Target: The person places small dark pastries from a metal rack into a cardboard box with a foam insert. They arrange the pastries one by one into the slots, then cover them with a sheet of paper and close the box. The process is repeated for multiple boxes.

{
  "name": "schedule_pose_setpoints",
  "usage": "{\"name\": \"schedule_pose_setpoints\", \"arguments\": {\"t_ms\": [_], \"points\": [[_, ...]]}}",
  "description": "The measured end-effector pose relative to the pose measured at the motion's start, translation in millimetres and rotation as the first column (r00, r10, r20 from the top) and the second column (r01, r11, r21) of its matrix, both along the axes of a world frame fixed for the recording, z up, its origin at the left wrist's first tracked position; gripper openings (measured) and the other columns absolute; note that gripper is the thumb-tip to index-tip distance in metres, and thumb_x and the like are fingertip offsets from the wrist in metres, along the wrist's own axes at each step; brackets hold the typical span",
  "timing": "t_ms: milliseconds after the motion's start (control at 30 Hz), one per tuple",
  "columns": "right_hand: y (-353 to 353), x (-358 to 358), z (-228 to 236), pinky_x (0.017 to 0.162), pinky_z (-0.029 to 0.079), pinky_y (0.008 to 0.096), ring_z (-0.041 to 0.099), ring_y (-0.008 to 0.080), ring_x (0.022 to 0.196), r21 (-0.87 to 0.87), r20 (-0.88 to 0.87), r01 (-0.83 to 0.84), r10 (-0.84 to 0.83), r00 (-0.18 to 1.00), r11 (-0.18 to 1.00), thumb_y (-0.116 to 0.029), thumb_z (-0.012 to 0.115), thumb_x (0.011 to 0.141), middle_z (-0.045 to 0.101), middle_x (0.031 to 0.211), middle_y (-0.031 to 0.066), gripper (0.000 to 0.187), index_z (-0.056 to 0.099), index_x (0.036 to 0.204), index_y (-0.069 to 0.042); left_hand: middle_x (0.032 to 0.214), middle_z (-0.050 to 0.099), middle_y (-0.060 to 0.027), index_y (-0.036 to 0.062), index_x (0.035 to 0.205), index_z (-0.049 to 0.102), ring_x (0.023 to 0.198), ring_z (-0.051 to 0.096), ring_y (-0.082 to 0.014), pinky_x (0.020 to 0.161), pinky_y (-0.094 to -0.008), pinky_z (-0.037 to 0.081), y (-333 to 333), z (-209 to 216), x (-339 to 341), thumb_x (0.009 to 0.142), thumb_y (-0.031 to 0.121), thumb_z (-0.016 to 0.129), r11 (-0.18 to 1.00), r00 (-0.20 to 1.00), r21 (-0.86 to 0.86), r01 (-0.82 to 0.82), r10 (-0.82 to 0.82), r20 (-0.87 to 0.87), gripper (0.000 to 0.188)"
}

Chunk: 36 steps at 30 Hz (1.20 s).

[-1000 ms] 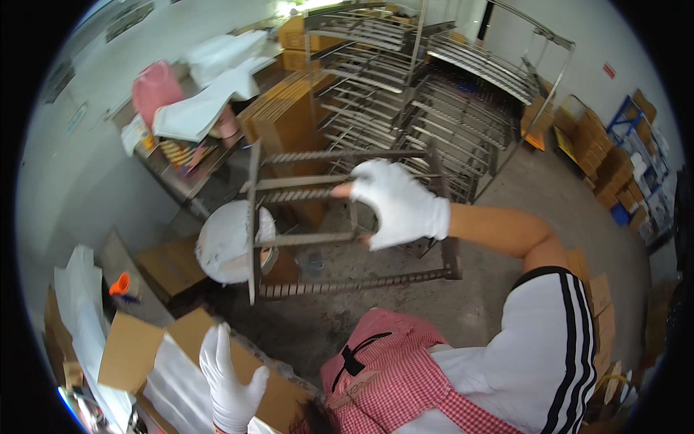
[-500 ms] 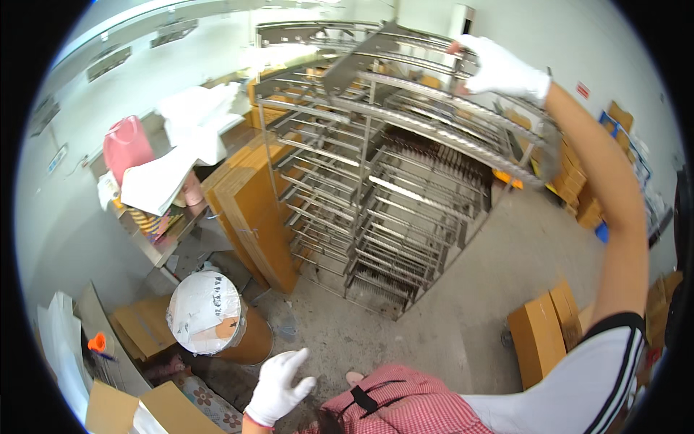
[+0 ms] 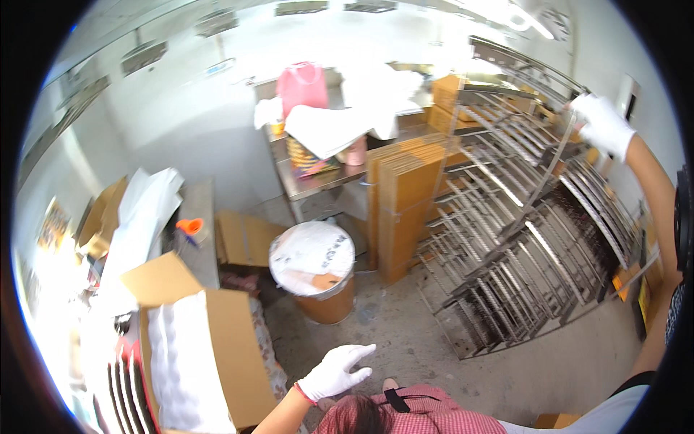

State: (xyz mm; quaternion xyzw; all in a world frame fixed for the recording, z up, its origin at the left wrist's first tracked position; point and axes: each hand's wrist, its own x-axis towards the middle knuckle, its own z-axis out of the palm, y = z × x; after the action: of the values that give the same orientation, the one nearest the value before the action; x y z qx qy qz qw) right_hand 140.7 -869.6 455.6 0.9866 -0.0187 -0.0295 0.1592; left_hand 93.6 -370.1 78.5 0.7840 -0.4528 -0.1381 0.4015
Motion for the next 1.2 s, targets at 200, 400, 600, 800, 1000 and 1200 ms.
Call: {"name": "schedule_pose_setpoints", "arguments": {"t_ms": [200,400,600,800,1000,1200], "points": [[258,61,-134,0.081,0.054,0.0421,0.069,0.0319,0.088,0.049,-0.27,-0.812,0.79,0.55,0.582,-0.029,0.072,0.08,0.071,0.092,0.0141,0.038,0.072,0.109,-0.005,0.123,0.063,-0.0205,0.003,0.132,0.056,0.116,0.058,-0.0374,0.1,-0.0435,0.046,126,14,-48,0.085,0.024,0.071,0.891,0.887,-0.006,-0.453,0.451,0.096,0.054],[512,54,-208,0.079,0.053,0.0432,0.068,0.0316,0.09,0.344,-0.212,-0.938,0.97,-0.121,-0.042,-0.032,0.068,0.084,0.071,0.096,0.0117,0.031,0.069,0.103,-0.008,0.136,0.052,-0.0222,0.0004,0.138,0.048,0.127,0.048,-0.0392,0.108,-0.0448,0.039,267,10,-137,0.081,0.014,0.073,0.41,0.405,-0.002,-0.912,0.901,0.156,0.063],[703,80,-255,0.09,0.051,0.0407,0.065,0.0336,0.104,0.638,0.01,-0.741,0.964,-0.265,-0.21,-0.028,0.068,0.087,0.069,0.11,0.0152,0.038,0.066,0.118,-0.006,0.147,0.04,-0.0245,-0.0024,0.149,0.033,0.138,0.038,-0.0386,0.116,-0.0445,0.03,386,-31,-235,0.083,0.013,0.073,-0.24,-0.247,-0.059,-0.969,0.95,0.192,0.078],[885,97,-328,0.09,0.051,0.0402,0.065,0.0335,0.104,0.689,0.08,-0.698,0.977,-0.197,-0.197,-0.035,0.069,0.088,0.068,0.114,0.0169,0.044,0.065,0.119,-0.003,0.14,0.05,-0.0262,-0.0041,0.149,0.03,0.126,0.051,-0.0399,0.108,-0.0442,0.041,466,-55,-285,0.084,0.019,0.074,-0.73,-0.724,0.046,-0.682,0.683,0.098,0.082],[1013,105,-380,0.083,0.053,0.043,0.068,0.0334,0.089,0.33,0.143,-0.89,0.949,-0.281,-0.313,-0.028,0.064,0.088,0.071,0.093,0.0151,0.023,0.071,0.099,-0.009,0.137,0.051,-0.0245,-0.0042,0.15,0.026,0.121,0.055,-0.0278,0.102,-0.0355,0.046,506,-48,-273,0.086,0.023,0.071,-0.809,-0.78,0.085,-0.582,0.525,-0.34,0.082],[1060,121,-410,0.074,0.054,0.0395,0.064,0.0315,0.077,0.222,0.278,-0.712,0.743,-0.609,-0.667,-0.008,0.063,0.079,0.063,0.086,0.014,0.014,0.063,0.093,-0.008,0.138,0.05,-0.0249,-0.0063,0.145,0.033,0.129,0.049,-0.0305,0.107,-0.0355,0.041,514,-38,-193,0.084,0.018,0.066,-0.791,-0.757,0.093,-0.605,0.535,-0.375,0.074]]}}
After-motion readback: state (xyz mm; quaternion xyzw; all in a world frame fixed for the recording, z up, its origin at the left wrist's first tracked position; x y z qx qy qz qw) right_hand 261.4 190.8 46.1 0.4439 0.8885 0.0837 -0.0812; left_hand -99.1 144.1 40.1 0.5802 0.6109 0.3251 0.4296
